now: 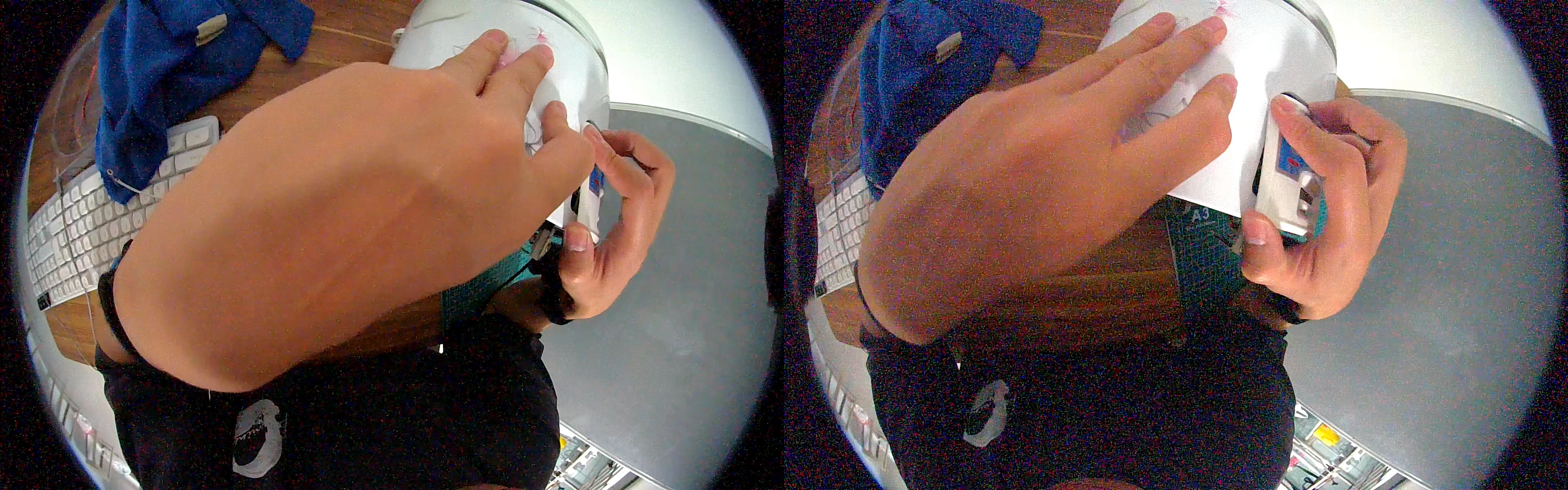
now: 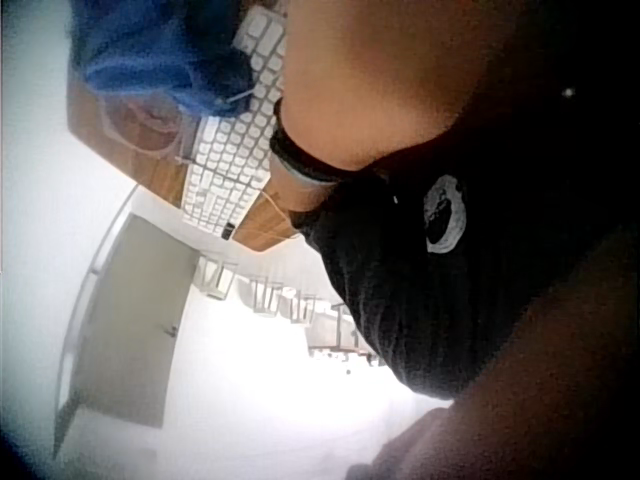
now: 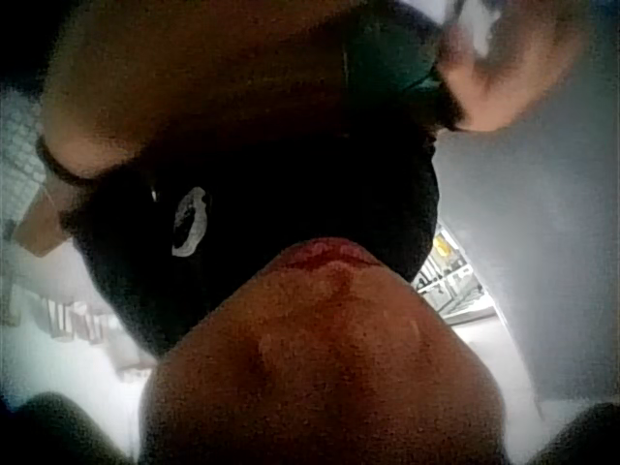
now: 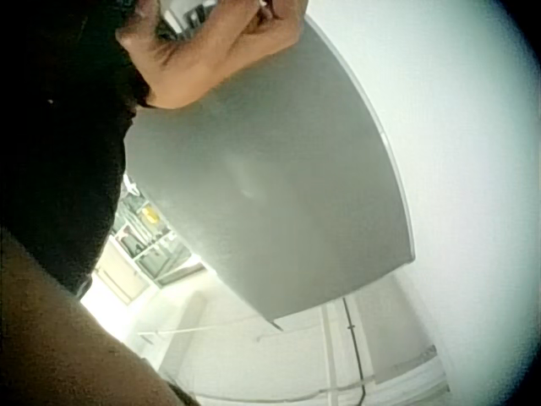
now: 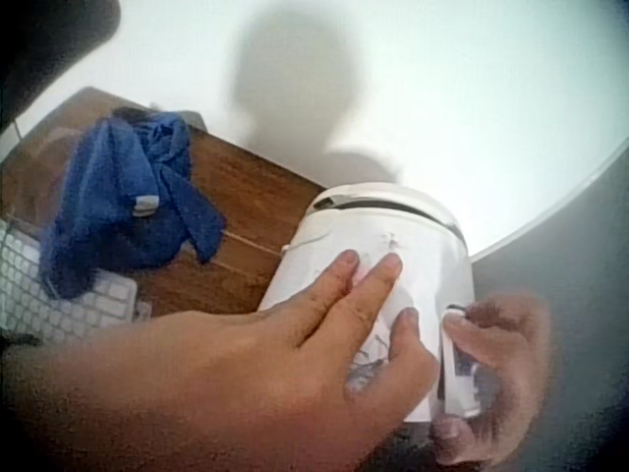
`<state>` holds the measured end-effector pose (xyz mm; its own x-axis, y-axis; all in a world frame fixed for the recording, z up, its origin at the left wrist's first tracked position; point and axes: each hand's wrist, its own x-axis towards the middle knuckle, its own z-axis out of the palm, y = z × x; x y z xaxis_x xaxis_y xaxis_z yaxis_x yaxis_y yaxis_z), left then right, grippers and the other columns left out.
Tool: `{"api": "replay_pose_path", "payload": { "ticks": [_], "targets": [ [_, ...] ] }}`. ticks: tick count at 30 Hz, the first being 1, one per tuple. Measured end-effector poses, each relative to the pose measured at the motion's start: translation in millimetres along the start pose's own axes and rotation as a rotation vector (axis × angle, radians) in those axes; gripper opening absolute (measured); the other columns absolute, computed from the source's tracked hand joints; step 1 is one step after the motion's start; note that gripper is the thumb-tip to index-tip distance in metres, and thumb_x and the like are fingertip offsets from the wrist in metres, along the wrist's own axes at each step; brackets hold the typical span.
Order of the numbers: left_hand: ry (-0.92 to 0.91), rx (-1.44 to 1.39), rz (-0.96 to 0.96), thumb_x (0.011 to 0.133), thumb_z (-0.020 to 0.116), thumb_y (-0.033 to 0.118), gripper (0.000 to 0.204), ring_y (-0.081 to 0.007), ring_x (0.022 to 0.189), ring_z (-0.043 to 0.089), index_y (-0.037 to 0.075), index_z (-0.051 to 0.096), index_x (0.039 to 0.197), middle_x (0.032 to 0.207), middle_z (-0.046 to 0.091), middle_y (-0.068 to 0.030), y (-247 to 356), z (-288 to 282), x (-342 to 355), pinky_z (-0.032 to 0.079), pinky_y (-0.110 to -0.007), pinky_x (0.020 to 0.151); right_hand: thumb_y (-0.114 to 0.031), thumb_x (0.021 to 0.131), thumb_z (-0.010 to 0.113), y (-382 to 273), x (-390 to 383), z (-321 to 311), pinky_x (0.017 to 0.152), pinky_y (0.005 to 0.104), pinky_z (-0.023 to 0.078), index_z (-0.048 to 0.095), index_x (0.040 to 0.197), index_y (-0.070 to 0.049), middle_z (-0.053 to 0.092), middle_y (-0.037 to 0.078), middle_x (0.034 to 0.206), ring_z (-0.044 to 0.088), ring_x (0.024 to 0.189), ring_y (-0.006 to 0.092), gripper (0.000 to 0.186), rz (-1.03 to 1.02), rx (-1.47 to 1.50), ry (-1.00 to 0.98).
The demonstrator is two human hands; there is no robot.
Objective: The person is repairing a white Panasonic rice cooker. They manipulate internal wires and components, use a screwdriver to adjust parts, and reassemble the cooker's casing. The person also handles a small white connector and attaches it to the wiring inside the cooker.
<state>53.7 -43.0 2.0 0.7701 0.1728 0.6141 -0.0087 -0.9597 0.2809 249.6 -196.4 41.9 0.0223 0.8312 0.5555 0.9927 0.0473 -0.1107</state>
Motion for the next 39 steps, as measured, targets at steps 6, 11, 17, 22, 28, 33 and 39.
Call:
{"api": "replay_pose_path", "payload": {
  "ticks": [6, 11, 17, 22, 28, 33, 39],
  "targets": [
    [-0.015, 0.020, -0.004, 0.093, 0.059, 0.009, 0.033, -0.0370, 0.125, 0.064, 0.004, 0.059, 0.125, 0.142, 0.059, -0.0212, -2, -4, 0, 0.058, -0.042, 0.096, -0.059, 0.090, 0.062, 0, 4, -6, 0.109, 0.0457, 0.038, 0.065, 0.127, 0.005, 0.054, 0.022, 0.130, 0.052, 0.124, 0.0328, 0.074, 0.037, 0.033, -0.112],
    [-0.032, 0.029, 0.002, 0.093, 0.060, 0.008, 0.032, -0.0369, 0.125, 0.064, 0.004, 0.060, 0.124, 0.142, 0.060, -0.0210, -2, -3, 3, 0.058, -0.042, 0.096, -0.054, 0.090, 0.066, -2, 4, -5, 0.112, 0.0455, 0.037, 0.063, 0.131, 0.004, 0.053, 0.022, 0.133, 0.051, 0.128, 0.0333, 0.071, 0.067, 0.063, -0.120],
    [-0.064, 0.062, -0.009, 0.092, 0.060, 0.008, 0.031, -0.0367, 0.124, 0.064, 0.004, 0.060, 0.123, 0.141, 0.060, -0.0206, 1, -12, 5, 0.058, -0.042, 0.097, -0.049, 0.091, 0.066, -5, 5, -7, 0.113, 0.0456, 0.037, 0.063, 0.132, 0.003, 0.050, 0.024, 0.144, 0.050, 0.134, 0.0350, 0.066, 0.035, 0.078, -0.126],
    [-0.029, -0.003, 0.006, 0.089, 0.064, 0.007, 0.031, -0.0361, 0.121, 0.065, 0.004, 0.062, 0.120, 0.136, 0.061, -0.0196, 2, -15, 8, 0.057, -0.043, 0.096, -0.051, 0.092, 0.069, 10, 2, -3, 0.113, 0.0475, 0.039, 0.057, 0.140, 0.000, 0.043, 0.027, 0.153, 0.047, 0.139, 0.0383, 0.071, -0.017, 0.126, -0.176],
    [0.060, -0.374, 0.024, 0.078, 0.077, 0.002, 0.028, -0.0319, 0.099, 0.070, 0.005, 0.067, 0.104, 0.106, 0.067, -0.0146, 17, -31, 12, 0.056, -0.040, 0.082, -0.030, 0.086, 0.080, 9, 0, -8, 0.113, 0.0481, 0.042, 0.055, 0.142, -0.005, 0.041, 0.026, 0.156, 0.046, 0.142, 0.0407, 0.066, 0.011, 0.141, -0.194],
    [-0.148, -0.514, -0.253, 0.088, 0.075, 0.006, 0.011, -0.0273, 0.084, 0.073, 0.002, 0.072, 0.098, 0.086, 0.072, -0.0128, 24, -37, 8, 0.056, -0.036, 0.073, -0.010, 0.082, 0.079, -7, 2, -12, 0.116, 0.0467, 0.041, 0.056, 0.141, -0.006, 0.043, 0.024, 0.157, 0.046, 0.143, 0.0432, 0.064, 0.054, 0.115, -0.194],
    [-0.417, -0.724, -0.538, 0.102, 0.067, 0.017, 0.027, -0.0181, 0.101, 0.071, -0.001, 0.071, 0.121, 0.106, 0.077, -0.0129, 33, -48, -3, 0.054, -0.033, 0.092, 0.002, 0.081, 0.076, -29, 4, -6, 0.119, 0.0477, 0.038, 0.056, 0.141, -0.006, 0.045, 0.021, 0.159, 0.041, 0.149, 0.0440, 0.064, 0.113, 0.056, -0.136]
  ]
}}
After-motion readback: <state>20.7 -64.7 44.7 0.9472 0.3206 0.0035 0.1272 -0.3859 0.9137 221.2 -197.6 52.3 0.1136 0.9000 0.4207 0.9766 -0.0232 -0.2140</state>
